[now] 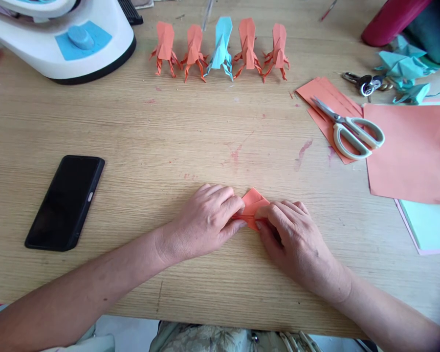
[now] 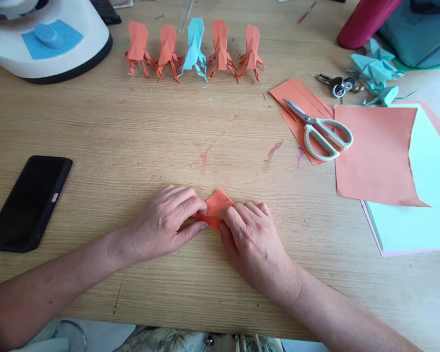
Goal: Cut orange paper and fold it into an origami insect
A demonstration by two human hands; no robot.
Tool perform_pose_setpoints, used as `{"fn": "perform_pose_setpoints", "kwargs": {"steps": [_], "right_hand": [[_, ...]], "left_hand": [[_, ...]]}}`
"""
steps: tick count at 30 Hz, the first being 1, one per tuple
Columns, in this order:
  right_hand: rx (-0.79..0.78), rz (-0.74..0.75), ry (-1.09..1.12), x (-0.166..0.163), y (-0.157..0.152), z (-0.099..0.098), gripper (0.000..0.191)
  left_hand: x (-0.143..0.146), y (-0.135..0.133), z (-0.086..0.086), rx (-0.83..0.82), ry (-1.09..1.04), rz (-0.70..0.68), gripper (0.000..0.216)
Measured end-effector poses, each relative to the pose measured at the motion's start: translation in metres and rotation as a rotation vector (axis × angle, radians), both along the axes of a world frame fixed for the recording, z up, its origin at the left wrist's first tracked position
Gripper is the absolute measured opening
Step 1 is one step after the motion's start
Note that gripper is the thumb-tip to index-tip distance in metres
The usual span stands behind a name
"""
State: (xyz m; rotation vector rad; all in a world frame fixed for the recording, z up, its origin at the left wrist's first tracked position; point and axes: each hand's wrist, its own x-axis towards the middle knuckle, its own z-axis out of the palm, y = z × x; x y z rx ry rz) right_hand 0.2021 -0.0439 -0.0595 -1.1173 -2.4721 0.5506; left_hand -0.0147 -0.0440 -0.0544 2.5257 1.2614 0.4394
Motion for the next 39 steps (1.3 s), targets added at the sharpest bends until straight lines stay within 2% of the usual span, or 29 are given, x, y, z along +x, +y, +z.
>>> {"fn": "perform_pose_setpoints", "kwargs": {"steps": [14,21,30,33,35,37,39], "right_hand": [[0.003,0.001,0.002,0.005,-0.001,0.001,0.013],[-0.006,0.020,0.052,0.008,-0.001,0.003,0.016],[-0.002,0.048,0.078,0.012,-0.002,0.002,0.017],[0.003,0.058,0.078,0.012,-0.001,0.002,0.018],[0.007,0.059,0.078,0.012,0.000,0.002,0.017],[0.009,0.055,0.074,0.012,0.001,0.002,0.017],[0.007,0.050,0.065,0.012,0.001,0.002,0.018]], "left_hand": [[0.005,0.000,-0.002,0.001,-0.003,0.026,0.015],[-0.003,0.001,-0.005,0.001,-0.022,-0.032,0.014],[-0.005,0.000,-0.001,-0.033,0.002,-0.029,0.016],[-0.008,-0.002,0.000,0.035,-0.047,-0.021,0.017],[-0.012,-0.006,0.001,0.135,-0.081,-0.064,0.017],[-0.016,-0.011,0.001,0.227,-0.065,-0.188,0.027],[-0.019,-0.016,0.001,0.228,0.030,-0.312,0.040]]}}
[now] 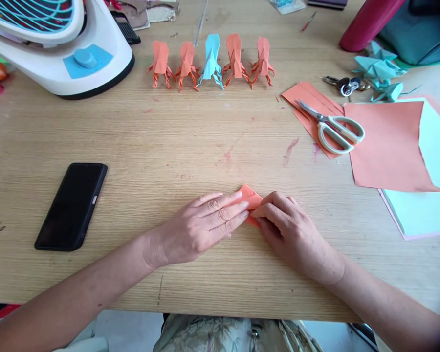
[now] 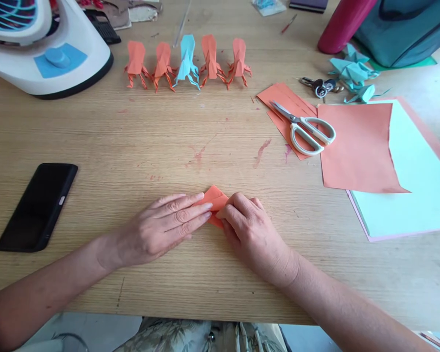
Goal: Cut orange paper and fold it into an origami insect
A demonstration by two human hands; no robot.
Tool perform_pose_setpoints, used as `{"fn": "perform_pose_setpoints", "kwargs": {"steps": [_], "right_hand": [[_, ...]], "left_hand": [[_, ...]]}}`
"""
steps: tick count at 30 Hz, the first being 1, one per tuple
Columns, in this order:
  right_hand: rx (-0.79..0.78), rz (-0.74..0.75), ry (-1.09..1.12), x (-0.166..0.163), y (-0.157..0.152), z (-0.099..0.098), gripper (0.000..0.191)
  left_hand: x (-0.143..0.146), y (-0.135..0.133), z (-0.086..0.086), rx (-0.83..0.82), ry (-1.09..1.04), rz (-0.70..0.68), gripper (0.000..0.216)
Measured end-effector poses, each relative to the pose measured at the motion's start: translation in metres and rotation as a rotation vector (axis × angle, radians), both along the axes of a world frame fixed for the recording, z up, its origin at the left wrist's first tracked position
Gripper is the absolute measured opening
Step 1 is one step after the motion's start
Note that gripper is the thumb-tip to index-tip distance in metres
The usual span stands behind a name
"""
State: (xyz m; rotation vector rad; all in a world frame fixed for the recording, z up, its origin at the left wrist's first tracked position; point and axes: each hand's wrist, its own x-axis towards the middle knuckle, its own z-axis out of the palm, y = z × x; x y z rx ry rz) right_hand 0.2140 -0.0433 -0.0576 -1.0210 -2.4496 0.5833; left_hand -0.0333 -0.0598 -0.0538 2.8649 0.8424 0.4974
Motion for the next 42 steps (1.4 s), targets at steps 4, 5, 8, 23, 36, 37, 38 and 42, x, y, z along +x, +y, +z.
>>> {"fn": "perform_pose_setpoints", "kwargs": {"steps": [4,5,8,23,36,37,38,42], "right_hand": [[-0.013,-0.009,-0.011,0.000,0.000,0.000,0.017],[-0.015,-0.010,-0.009,0.000,0.000,0.000,0.017],[-0.034,-0.006,0.008,0.001,0.002,0.001,0.019],[0.170,0.313,-0.062,0.036,-0.002,0.011,0.039],[0.161,0.338,-0.162,0.037,-0.005,0.006,0.036],[0.163,0.336,-0.173,0.037,-0.005,0.006,0.035],[0.170,0.332,-0.182,0.037,-0.006,0.006,0.035],[0.226,0.280,-0.198,0.034,-0.010,0.006,0.033]], "left_hand": [[-0.003,-0.005,-0.003,-0.117,0.157,-0.016,0.057],[-0.004,-0.006,-0.004,-0.143,0.164,-0.020,0.061],[-0.006,-0.006,-0.006,-0.195,0.151,-0.035,0.072],[-0.006,-0.007,-0.008,-0.200,0.132,-0.020,0.077],[-0.005,-0.007,-0.007,-0.184,0.170,-0.015,0.077],[-0.005,-0.007,-0.007,-0.186,0.165,-0.014,0.077],[-0.005,-0.007,-0.007,-0.191,0.162,-0.013,0.077],[-0.005,-0.009,-0.006,-0.208,0.174,-0.001,0.080]]}}
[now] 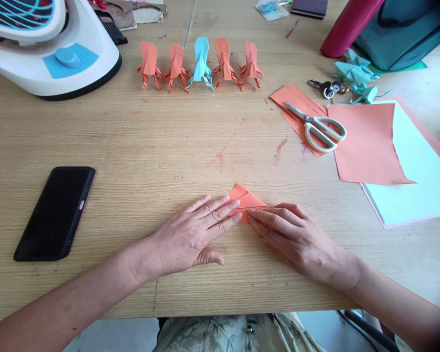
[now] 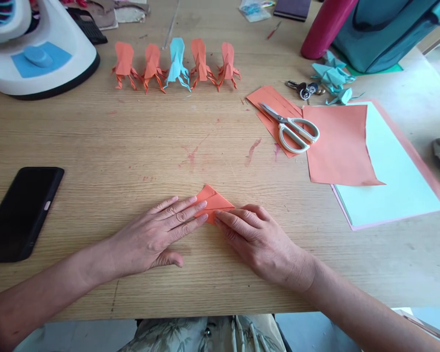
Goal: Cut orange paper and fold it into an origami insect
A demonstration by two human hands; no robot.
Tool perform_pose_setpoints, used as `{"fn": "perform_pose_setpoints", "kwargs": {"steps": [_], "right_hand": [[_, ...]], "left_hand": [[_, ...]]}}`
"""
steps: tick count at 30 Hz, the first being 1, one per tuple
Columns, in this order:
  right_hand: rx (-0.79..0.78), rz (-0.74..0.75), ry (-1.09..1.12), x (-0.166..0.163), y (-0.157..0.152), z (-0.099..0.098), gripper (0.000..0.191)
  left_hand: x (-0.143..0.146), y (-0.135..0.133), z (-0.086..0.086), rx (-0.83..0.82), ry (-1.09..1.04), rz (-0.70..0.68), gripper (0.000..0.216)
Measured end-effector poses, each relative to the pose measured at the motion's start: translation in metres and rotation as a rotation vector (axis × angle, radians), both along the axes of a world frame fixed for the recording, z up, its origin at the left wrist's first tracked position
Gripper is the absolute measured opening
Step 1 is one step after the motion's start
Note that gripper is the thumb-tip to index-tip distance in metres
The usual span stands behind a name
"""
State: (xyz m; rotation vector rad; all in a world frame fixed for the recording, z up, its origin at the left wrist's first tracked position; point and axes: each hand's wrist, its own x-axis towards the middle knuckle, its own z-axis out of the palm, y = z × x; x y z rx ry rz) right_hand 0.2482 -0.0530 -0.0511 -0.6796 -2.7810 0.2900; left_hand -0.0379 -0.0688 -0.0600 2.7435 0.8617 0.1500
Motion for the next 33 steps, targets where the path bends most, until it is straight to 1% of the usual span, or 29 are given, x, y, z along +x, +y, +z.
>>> {"fn": "perform_pose_setpoints", "kwargs": {"steps": [3,7,10,13,15,16,19,22,24,26,29,30,32,33], "right_hand": [[0.041,-0.025,-0.018,-0.002,-0.005,0.003,0.028],[0.073,-0.029,-0.102,-0.002,-0.014,0.005,0.025],[0.121,-0.055,-0.140,-0.003,-0.018,0.003,0.028],[0.203,-0.090,-0.149,-0.005,-0.018,0.001,0.033],[0.239,-0.126,-0.140,-0.006,-0.019,0.001,0.037],[0.244,-0.148,-0.132,-0.007,-0.021,0.001,0.039],[0.197,-0.198,-0.105,-0.008,-0.027,0.000,0.038],[0.121,-0.201,-0.085,-0.011,-0.034,-0.002,0.034],[0.090,-0.203,-0.082,-0.013,-0.036,-0.003,0.033],[0.072,-0.210,-0.081,-0.015,-0.036,-0.004,0.033],[0.049,-0.205,-0.070,-0.016,-0.031,-0.005,0.035],[0.044,-0.195,-0.063,-0.016,-0.028,-0.006,0.035],[0.031,-0.168,-0.051,-0.014,-0.022,-0.007,0.036],[0.025,-0.157,-0.045,-0.013,-0.019,-0.007,0.036]], "left_hand": [[0.001,-0.003,-0.001,-0.002,0.029,0.015,0.085],[0.001,-0.004,-0.002,-0.015,0.058,0.036,0.087],[0.002,-0.006,-0.002,0.002,0.068,0.049,0.087],[0.006,-0.011,0.002,0.050,0.089,0.076,0.085],[0.013,-0.019,0.005,0.102,0.100,0.127,0.083],[0.017,-0.023,0.006,0.128,0.114,0.179,0.078],[0.033,-0.037,0.009,0.158,0.151,0.244,0.080],[0.049,-0.045,0.013,0.157,0.175,0.285,0.079],[0.057,-0.044,0.018,0.149,0.174,0.312,0.073],[0.059,-0.038,0.023,0.141,0.159,0.330,0.060],[0.048,-0.018,0.026,0.150,0.098,0.303,0.030],[0.042,-0.009,0.025,0.175,0.045,0.247,0.023],[0.028,0.008,0.019,0.185,-0.088,0.063,0.025],[0.022,0.015,0.016,0.165,-0.146,-0.005,0.027]]}}
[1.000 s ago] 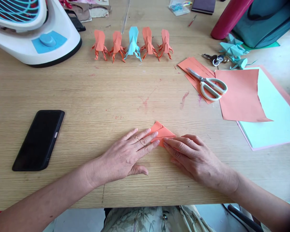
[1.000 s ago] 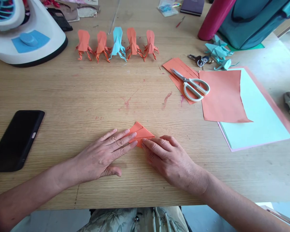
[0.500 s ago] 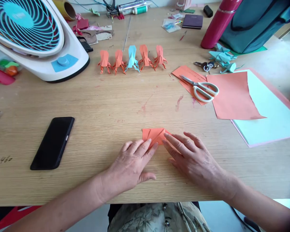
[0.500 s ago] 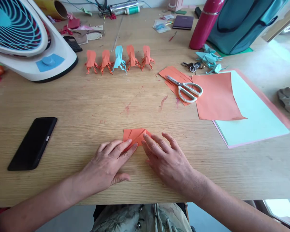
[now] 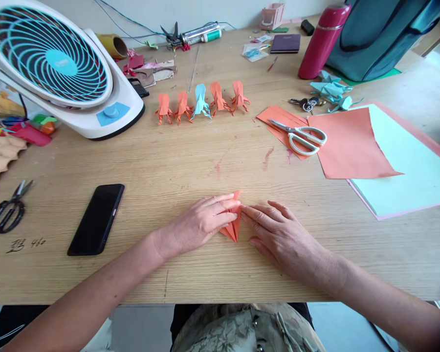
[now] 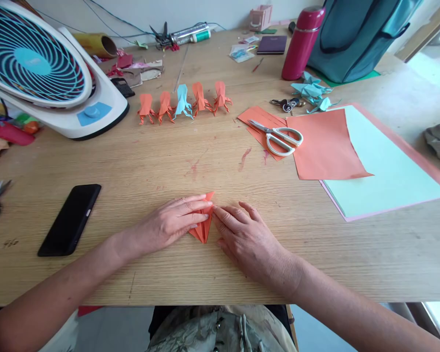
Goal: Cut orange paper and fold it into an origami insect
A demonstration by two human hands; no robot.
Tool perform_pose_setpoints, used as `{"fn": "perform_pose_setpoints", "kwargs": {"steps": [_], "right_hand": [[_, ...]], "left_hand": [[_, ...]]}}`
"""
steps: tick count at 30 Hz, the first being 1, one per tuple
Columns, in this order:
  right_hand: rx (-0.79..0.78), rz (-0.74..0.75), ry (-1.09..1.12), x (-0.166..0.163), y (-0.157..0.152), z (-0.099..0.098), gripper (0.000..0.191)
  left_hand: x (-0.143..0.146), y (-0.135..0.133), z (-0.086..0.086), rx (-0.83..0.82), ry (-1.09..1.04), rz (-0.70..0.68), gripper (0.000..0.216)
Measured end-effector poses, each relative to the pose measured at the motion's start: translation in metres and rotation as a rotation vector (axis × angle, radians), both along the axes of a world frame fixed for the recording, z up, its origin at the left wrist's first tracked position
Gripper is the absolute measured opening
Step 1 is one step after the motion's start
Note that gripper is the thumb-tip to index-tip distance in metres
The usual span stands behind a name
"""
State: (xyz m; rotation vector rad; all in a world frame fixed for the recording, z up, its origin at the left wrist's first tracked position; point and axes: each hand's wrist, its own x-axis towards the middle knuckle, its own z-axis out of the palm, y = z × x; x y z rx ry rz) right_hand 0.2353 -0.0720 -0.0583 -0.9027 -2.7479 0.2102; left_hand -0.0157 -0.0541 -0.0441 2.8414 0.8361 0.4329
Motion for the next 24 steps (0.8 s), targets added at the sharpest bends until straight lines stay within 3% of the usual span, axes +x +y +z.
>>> {"fn": "perform_pose_setpoints", "kwargs": {"steps": [2,8,18,24], "right_hand": [[-0.015,0.015,0.010,0.002,0.007,-0.001,0.033],[-0.020,0.053,0.073,0.001,0.017,0.003,0.029],[-0.060,0.012,0.103,-0.005,0.013,0.004,0.042],[-0.013,0.036,0.073,-0.003,0.011,0.003,0.044]], "left_hand": [[-0.007,0.008,-0.007,-0.013,-0.038,-0.075,0.026],[0.000,-0.005,-0.013,0.005,-0.065,0.048,0.021],[0.003,-0.010,-0.014,0.096,0.003,0.073,0.045],[0.005,-0.012,-0.013,0.129,0.044,0.079,0.039]]}}
